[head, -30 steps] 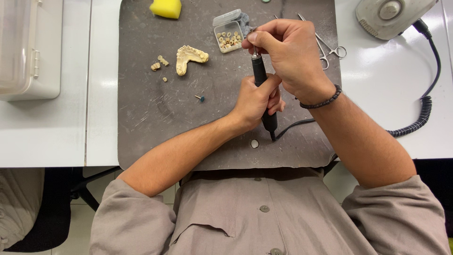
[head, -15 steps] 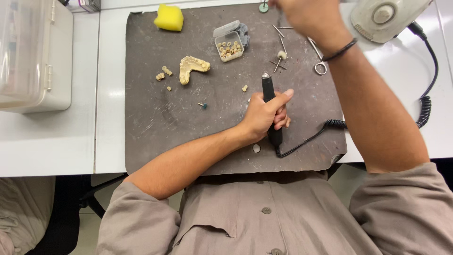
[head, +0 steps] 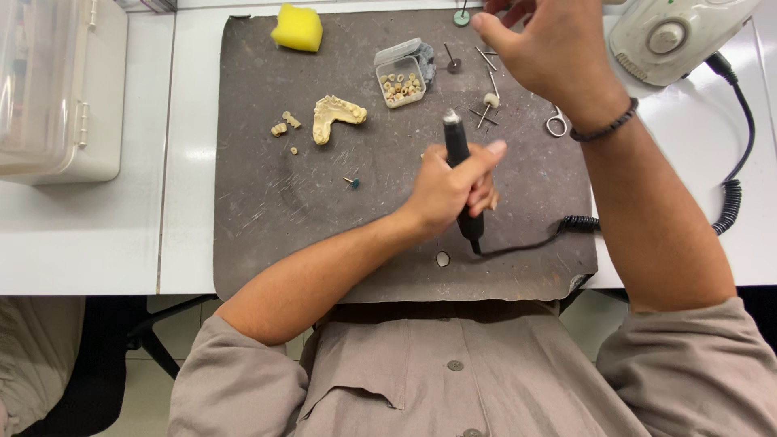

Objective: The person holds a small dental crown in one hand and grinds and polishes it with a rotary micromotor tool, changing between a disc bur, a white stone, a buffing wheel, and a green polishing point. They set the finished crown on the bench, pick up another small crown, and continue polishing it with the tool.

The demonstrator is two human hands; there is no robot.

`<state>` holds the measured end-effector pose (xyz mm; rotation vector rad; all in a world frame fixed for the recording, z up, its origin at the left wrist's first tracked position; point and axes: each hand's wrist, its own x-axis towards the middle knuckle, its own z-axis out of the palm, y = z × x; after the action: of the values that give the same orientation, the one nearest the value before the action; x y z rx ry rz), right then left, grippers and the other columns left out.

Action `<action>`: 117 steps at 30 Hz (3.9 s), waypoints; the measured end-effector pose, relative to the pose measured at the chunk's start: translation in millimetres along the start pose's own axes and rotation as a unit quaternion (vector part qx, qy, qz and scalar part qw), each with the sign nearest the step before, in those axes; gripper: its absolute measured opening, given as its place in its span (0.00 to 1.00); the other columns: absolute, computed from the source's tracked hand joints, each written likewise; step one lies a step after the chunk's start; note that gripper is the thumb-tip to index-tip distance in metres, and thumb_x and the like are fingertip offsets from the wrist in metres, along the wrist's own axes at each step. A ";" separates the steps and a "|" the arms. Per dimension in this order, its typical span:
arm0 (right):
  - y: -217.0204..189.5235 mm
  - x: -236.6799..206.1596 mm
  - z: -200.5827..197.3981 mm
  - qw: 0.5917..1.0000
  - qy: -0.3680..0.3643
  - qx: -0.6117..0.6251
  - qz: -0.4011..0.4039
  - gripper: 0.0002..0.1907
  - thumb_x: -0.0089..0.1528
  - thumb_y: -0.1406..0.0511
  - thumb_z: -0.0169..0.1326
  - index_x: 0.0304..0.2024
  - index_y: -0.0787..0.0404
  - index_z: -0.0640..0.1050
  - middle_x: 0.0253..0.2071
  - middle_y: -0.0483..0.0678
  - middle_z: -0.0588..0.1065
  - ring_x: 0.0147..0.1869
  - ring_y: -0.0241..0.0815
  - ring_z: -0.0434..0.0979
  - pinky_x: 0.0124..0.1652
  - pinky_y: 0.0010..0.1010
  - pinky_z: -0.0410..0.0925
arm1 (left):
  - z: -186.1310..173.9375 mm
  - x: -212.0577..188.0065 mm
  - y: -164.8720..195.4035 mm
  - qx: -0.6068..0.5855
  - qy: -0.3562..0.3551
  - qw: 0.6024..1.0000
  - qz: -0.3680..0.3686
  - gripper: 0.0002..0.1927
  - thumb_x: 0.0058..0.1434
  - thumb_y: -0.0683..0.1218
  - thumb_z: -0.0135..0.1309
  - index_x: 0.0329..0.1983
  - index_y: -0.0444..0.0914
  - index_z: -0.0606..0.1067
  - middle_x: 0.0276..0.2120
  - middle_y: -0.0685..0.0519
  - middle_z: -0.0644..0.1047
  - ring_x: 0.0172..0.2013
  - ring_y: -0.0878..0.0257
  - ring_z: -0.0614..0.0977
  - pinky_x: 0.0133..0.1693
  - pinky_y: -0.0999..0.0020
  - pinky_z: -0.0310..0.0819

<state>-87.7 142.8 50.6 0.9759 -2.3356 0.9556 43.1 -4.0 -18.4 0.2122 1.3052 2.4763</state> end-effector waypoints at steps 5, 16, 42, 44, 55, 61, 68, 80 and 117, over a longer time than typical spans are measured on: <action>-2.1 -27.0 -1.6 0.993 -0.078 0.066 0.054 0.07 0.69 0.68 0.65 0.46 0.66 0.83 0.44 0.49 0.83 0.45 0.36 0.85 0.44 0.25 0.76 | -47.5 6.2 91.7 -0.095 -0.023 0.985 0.140 0.24 0.74 0.46 0.49 0.20 0.43 0.60 0.12 0.57 0.60 0.13 0.65 0.63 0.26 0.64 0.68; 43.9 -48.7 21.6 0.956 -0.228 -0.118 0.141 0.15 0.61 0.58 0.71 0.40 0.64 0.85 0.30 0.55 0.80 0.31 0.47 0.81 0.36 0.34 0.72 | -60.3 6.3 98.3 -0.082 -0.041 0.996 -0.009 0.23 0.70 0.46 0.55 0.19 0.43 0.61 0.12 0.58 0.61 0.12 0.65 0.64 0.25 0.62 0.70; -42.8 -46.4 -30.7 0.937 -0.039 0.346 0.024 0.06 0.76 0.78 0.53 0.54 0.69 0.70 0.47 0.57 0.78 0.53 0.47 0.85 0.48 0.33 0.78 | -12.4 0.8 31.9 0.211 -0.077 0.974 -0.020 0.23 0.67 0.49 0.56 0.15 0.39 0.69 0.11 0.55 0.69 0.12 0.67 0.72 0.18 0.70 0.67; -46.6 -43.7 -31.1 0.933 -0.039 0.354 0.043 0.07 0.76 0.77 0.54 0.54 0.68 0.71 0.46 0.56 0.78 0.51 0.46 0.85 0.46 0.33 0.78 | -12.0 0.1 32.8 0.214 -0.075 0.974 -0.026 0.23 0.67 0.49 0.56 0.16 0.39 0.69 0.11 0.55 0.69 0.12 0.67 0.72 0.17 0.71 0.66; -59.2 -46.3 -27.6 0.939 -0.019 0.341 0.044 0.05 0.76 0.78 0.56 0.51 0.70 0.72 0.44 0.56 0.79 0.51 0.46 0.86 0.46 0.33 0.78 | -7.4 -3.7 36.6 0.225 -0.053 0.972 -0.039 0.22 0.66 0.49 0.57 0.16 0.38 0.70 0.11 0.55 0.70 0.12 0.67 0.72 0.17 0.70 0.66; -57.4 -51.0 -27.6 0.918 -0.036 0.387 0.082 0.08 0.73 0.75 0.57 0.52 0.66 0.73 0.45 0.54 0.80 0.52 0.44 0.86 0.46 0.31 0.81 | -2.7 -12.0 40.2 0.236 -0.051 0.970 -0.035 0.22 0.66 0.49 0.57 0.17 0.39 0.70 0.11 0.55 0.70 0.12 0.67 0.72 0.17 0.70 0.65; -75.4 -63.8 -20.6 0.948 -0.054 0.311 0.046 0.24 0.66 0.75 0.65 0.57 0.62 0.66 0.50 0.57 0.79 0.57 0.46 0.83 0.55 0.36 0.77 | -3.3 -17.7 32.6 0.260 -0.053 0.964 -0.023 0.24 0.67 0.49 0.56 0.15 0.37 0.69 0.11 0.54 0.71 0.12 0.67 0.73 0.17 0.69 0.66; -94.7 -80.5 -6.2 0.943 -0.051 0.314 0.099 0.32 0.64 0.73 0.67 0.60 0.59 0.59 0.39 0.52 0.81 0.44 0.39 0.86 0.43 0.28 0.81 | 1.3 -26.1 26.0 0.184 -0.045 0.981 -0.036 0.19 0.66 0.37 0.50 0.54 0.50 0.62 0.13 0.54 0.70 0.12 0.64 0.72 0.17 0.68 0.68; -97.4 -83.5 47.4 0.986 0.033 0.156 0.045 0.24 0.63 0.72 0.59 0.61 0.65 0.68 0.39 0.53 0.78 0.40 0.42 0.82 0.38 0.29 0.73 | -22.0 -14.6 62.9 0.463 0.011 0.819 0.338 0.19 0.75 0.59 0.51 0.49 0.38 0.74 0.37 0.57 0.68 0.39 0.68 0.71 0.40 0.70 0.73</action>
<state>33.9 95.1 10.0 0.9418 -2.2333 1.4011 36.6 -59.2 21.2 1.0227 2.7250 2.0122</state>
